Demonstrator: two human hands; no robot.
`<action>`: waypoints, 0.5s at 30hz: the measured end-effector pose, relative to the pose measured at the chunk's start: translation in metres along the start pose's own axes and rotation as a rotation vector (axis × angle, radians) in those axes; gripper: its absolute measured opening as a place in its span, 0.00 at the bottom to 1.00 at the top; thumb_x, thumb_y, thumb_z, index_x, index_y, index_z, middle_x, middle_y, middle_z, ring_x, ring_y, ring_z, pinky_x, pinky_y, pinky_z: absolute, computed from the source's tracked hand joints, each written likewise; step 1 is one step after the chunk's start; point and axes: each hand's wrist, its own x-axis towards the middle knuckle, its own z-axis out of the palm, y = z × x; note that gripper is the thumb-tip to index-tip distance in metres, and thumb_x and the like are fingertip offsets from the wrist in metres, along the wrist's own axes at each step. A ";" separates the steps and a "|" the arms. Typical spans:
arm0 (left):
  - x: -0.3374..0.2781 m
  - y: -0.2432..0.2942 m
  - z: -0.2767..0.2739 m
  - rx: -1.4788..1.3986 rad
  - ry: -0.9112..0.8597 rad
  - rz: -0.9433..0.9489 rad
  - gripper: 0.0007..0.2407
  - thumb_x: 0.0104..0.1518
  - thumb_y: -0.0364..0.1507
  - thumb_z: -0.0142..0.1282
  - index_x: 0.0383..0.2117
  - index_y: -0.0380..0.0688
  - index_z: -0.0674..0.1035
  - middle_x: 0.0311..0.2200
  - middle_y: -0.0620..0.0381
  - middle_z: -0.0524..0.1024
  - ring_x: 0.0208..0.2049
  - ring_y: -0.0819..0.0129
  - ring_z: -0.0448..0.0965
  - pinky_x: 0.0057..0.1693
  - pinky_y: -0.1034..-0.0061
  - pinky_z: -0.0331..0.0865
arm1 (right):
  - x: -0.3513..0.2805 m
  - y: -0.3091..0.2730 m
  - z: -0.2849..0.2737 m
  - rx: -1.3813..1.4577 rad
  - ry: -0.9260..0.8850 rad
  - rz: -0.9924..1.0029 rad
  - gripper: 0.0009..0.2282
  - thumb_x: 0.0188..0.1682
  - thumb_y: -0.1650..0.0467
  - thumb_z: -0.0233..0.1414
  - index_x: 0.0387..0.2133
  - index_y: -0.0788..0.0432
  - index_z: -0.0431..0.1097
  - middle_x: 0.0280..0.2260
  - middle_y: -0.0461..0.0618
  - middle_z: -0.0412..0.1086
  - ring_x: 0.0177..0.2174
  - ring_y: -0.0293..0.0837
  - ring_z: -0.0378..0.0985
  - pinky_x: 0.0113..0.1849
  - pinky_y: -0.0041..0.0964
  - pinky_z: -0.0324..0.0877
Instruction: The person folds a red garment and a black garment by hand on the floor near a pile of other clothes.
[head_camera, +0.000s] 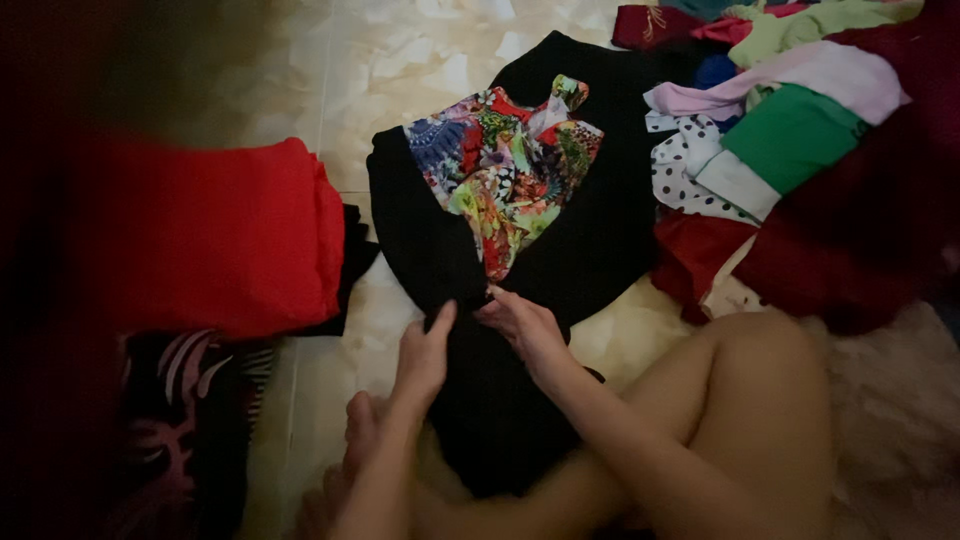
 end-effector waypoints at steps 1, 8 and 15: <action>-0.008 0.014 0.005 -0.038 -0.024 0.080 0.40 0.54 0.55 0.48 0.59 0.24 0.62 0.63 0.31 0.58 0.67 0.44 0.53 0.70 0.55 0.45 | 0.007 0.004 -0.003 -0.003 0.030 -0.007 0.17 0.46 0.63 0.59 0.32 0.69 0.75 0.34 0.61 0.74 0.41 0.53 0.77 0.51 0.44 0.66; -0.041 0.048 0.017 -0.211 0.051 0.021 0.44 0.56 0.60 0.34 0.61 0.21 0.57 0.65 0.29 0.52 0.69 0.44 0.48 0.72 0.56 0.41 | 0.015 0.000 -0.017 0.069 0.011 -0.021 0.29 0.47 0.55 0.55 0.42 0.75 0.71 0.48 0.76 0.68 0.56 0.63 0.66 0.60 0.50 0.55; 0.012 0.022 0.017 -0.197 0.314 -0.047 0.33 0.56 0.56 0.46 0.52 0.35 0.69 0.53 0.36 0.69 0.61 0.43 0.63 0.65 0.55 0.56 | 0.028 0.016 -0.022 0.072 -0.011 -0.027 0.23 0.45 0.57 0.58 0.36 0.70 0.74 0.39 0.67 0.73 0.48 0.58 0.74 0.57 0.46 0.62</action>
